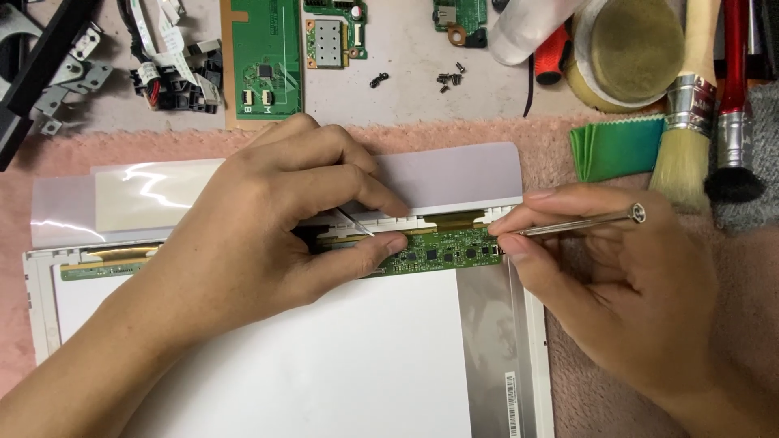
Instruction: The person uses a small metal tool to carefully pry and separate a green circuit board from the edge of a white display panel. They then use a brush to sweep dust off the panel's surface.
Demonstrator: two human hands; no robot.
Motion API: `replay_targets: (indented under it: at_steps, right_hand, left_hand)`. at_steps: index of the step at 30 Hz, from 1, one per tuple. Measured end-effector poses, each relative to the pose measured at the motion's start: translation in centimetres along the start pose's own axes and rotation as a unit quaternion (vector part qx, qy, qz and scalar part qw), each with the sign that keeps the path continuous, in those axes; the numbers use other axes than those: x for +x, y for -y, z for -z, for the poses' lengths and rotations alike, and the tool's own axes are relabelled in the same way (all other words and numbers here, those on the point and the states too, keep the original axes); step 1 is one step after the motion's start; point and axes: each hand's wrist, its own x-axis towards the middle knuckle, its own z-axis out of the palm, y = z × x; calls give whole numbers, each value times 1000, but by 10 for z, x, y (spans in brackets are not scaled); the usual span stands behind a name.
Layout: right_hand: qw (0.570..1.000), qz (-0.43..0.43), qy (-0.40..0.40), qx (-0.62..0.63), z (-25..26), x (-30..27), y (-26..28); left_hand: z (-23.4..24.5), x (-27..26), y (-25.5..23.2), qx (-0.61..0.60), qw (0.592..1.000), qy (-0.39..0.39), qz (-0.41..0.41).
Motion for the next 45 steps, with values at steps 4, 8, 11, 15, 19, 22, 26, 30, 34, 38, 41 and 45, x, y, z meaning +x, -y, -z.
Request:
replay_targets:
  at_steps: [4,8,11,15,19,22,26,30,34,38,41,45]
  right_hand:
    - [998,-2,4,61,-1,-1,-4]
    - [999,12,7,35,2,4,-2]
    - [996,-28,9,79,2,0,-6]
    - [997,21,-5,71,-3,-3,-7]
    - [998,-7,-14,65,0,1,-5]
    - [998,-9,-31,59,-2,1,-1]
    - [996,-12,-39,74,3,5,1]
    - [987,-43,-72,140,4,-4,-6]
    - [981,-93,-81,148,9,-7,-14]
    - [979,-48,-99,170,13,-10,-19]
    - [984,-24,-112,135,21,-8,-20]
    - [982,-28,-94,160,34,-19,-5]
  left_hand:
    - [0,0,0,2,1000,0,0]
    - [0,-1,1,3,1000,0,0]
    - [-1,-1,1,4,1000,0,3]
    - [-1,-1,1,3,1000,0,7]
    - [0,-1,1,3,1000,2,3]
    - [0,0,1,2,1000,1,0]
    - [-1,-1,2,4,1000,-1,2]
    - [-1,1,1,-3,1000,-10,9]
    - [2,2,-3,-49,998,-41,25]
    - [12,-1,-13,-133,984,-80,92]
    - [20,-6,-13,-168,972,-146,77]
    - [32,-10,-28,-172,959,-183,133]
